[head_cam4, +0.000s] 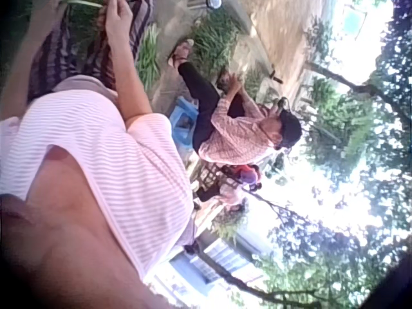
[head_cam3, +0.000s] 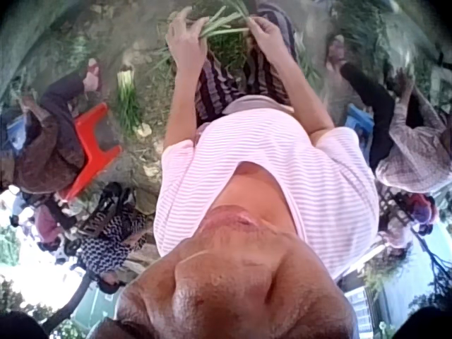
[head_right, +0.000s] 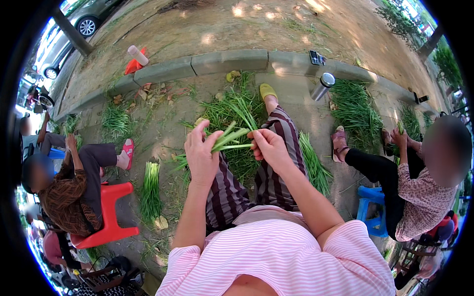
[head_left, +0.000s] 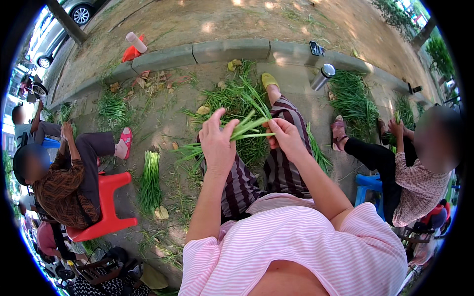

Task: The person sorts through green stems by hand, picking individual leaves or stems from a bunch and placing them onto a pile on the ground.

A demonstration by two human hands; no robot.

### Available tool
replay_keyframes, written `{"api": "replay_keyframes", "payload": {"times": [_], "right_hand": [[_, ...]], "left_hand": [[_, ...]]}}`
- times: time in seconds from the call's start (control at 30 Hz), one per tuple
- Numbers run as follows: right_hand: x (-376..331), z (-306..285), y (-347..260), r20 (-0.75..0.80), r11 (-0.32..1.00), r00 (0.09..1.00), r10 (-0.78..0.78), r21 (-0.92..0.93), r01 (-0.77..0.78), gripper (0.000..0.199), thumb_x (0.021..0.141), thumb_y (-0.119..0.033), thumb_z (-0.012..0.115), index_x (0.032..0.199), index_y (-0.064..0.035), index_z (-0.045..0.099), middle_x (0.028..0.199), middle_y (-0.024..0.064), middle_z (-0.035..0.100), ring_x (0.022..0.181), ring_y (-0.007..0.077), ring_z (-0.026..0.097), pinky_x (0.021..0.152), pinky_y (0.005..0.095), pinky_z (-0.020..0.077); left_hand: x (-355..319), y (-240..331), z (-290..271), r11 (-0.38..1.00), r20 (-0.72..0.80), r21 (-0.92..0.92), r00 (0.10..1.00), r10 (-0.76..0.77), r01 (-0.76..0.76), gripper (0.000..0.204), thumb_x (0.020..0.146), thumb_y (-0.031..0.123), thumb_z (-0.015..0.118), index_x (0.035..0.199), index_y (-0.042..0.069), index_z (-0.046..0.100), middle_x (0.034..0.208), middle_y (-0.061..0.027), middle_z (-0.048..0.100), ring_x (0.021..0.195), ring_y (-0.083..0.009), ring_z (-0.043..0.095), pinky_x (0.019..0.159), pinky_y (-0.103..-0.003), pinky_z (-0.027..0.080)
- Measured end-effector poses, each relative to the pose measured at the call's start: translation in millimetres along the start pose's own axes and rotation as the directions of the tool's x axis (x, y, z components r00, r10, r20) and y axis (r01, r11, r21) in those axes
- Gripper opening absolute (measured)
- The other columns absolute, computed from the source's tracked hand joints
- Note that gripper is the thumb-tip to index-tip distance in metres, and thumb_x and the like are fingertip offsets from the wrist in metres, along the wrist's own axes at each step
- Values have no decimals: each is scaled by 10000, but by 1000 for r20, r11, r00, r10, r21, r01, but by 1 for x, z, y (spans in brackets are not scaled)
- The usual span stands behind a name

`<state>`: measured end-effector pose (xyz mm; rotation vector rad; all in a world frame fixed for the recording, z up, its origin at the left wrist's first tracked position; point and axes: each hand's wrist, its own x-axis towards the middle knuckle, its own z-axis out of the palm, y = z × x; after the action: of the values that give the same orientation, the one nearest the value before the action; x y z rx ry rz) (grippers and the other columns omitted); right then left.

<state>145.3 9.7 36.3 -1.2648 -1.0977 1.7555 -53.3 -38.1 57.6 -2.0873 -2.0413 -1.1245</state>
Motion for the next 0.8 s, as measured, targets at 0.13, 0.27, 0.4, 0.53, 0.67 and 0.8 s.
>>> {"api": "replay_keyframes", "payload": {"times": [0.13,0.27,0.4,0.53,0.67,0.8], "right_hand": [[-1,-12,-10,77,978,995,63,196,-77,247,1005,-267,534,1044,-44,633,696,-59,488,514,28,389,453,178,319],[-3,-19,-22,134,942,986,95,308,-132,246,1001,-271,544,1030,-43,633,682,-65,474,513,23,375,454,173,303],[-4,-20,-25,151,955,986,66,278,-106,239,1000,-260,546,1020,-38,633,662,-71,465,500,19,364,443,174,285],[-9,-12,-29,189,972,981,42,218,-84,231,997,-252,553,997,-37,637,633,-76,454,491,16,355,439,176,278],[-14,-2,-29,226,985,973,34,154,-70,228,996,-237,553,1001,-29,646,632,-78,462,499,11,369,442,176,283],[-16,8,-27,251,996,967,36,70,-55,236,995,-240,554,1004,-23,649,622,-78,459,494,14,374,444,183,292]], "left_hand": [[10,-12,-5,925,-24,-336,980,-198,178,227,834,-3,592,1044,65,644,1115,-87,604,957,-291,604,818,-390,492],[21,-17,-11,754,11,-570,921,-389,326,125,937,103,580,1028,48,646,907,-63,625,738,-197,600,666,-290,474],[23,-14,-1,558,128,-699,846,-517,448,153,924,184,660,976,41,676,784,1,607,590,-65,504,500,-210,398],[28,-11,12,288,366,-732,713,-598,618,196,876,204,730,965,34,694,736,19,589,486,-29,436,413,-194,335],[37,-6,10,237,459,-689,665,-589,685,240,850,203,755,1003,30,689,762,13,610,506,-30,454,419,-200,342],[42,-9,10,181,561,-650,626,-542,738,258,833,206,770,1002,38,671,767,4,619,504,-35,457,433,-209,350]]}}
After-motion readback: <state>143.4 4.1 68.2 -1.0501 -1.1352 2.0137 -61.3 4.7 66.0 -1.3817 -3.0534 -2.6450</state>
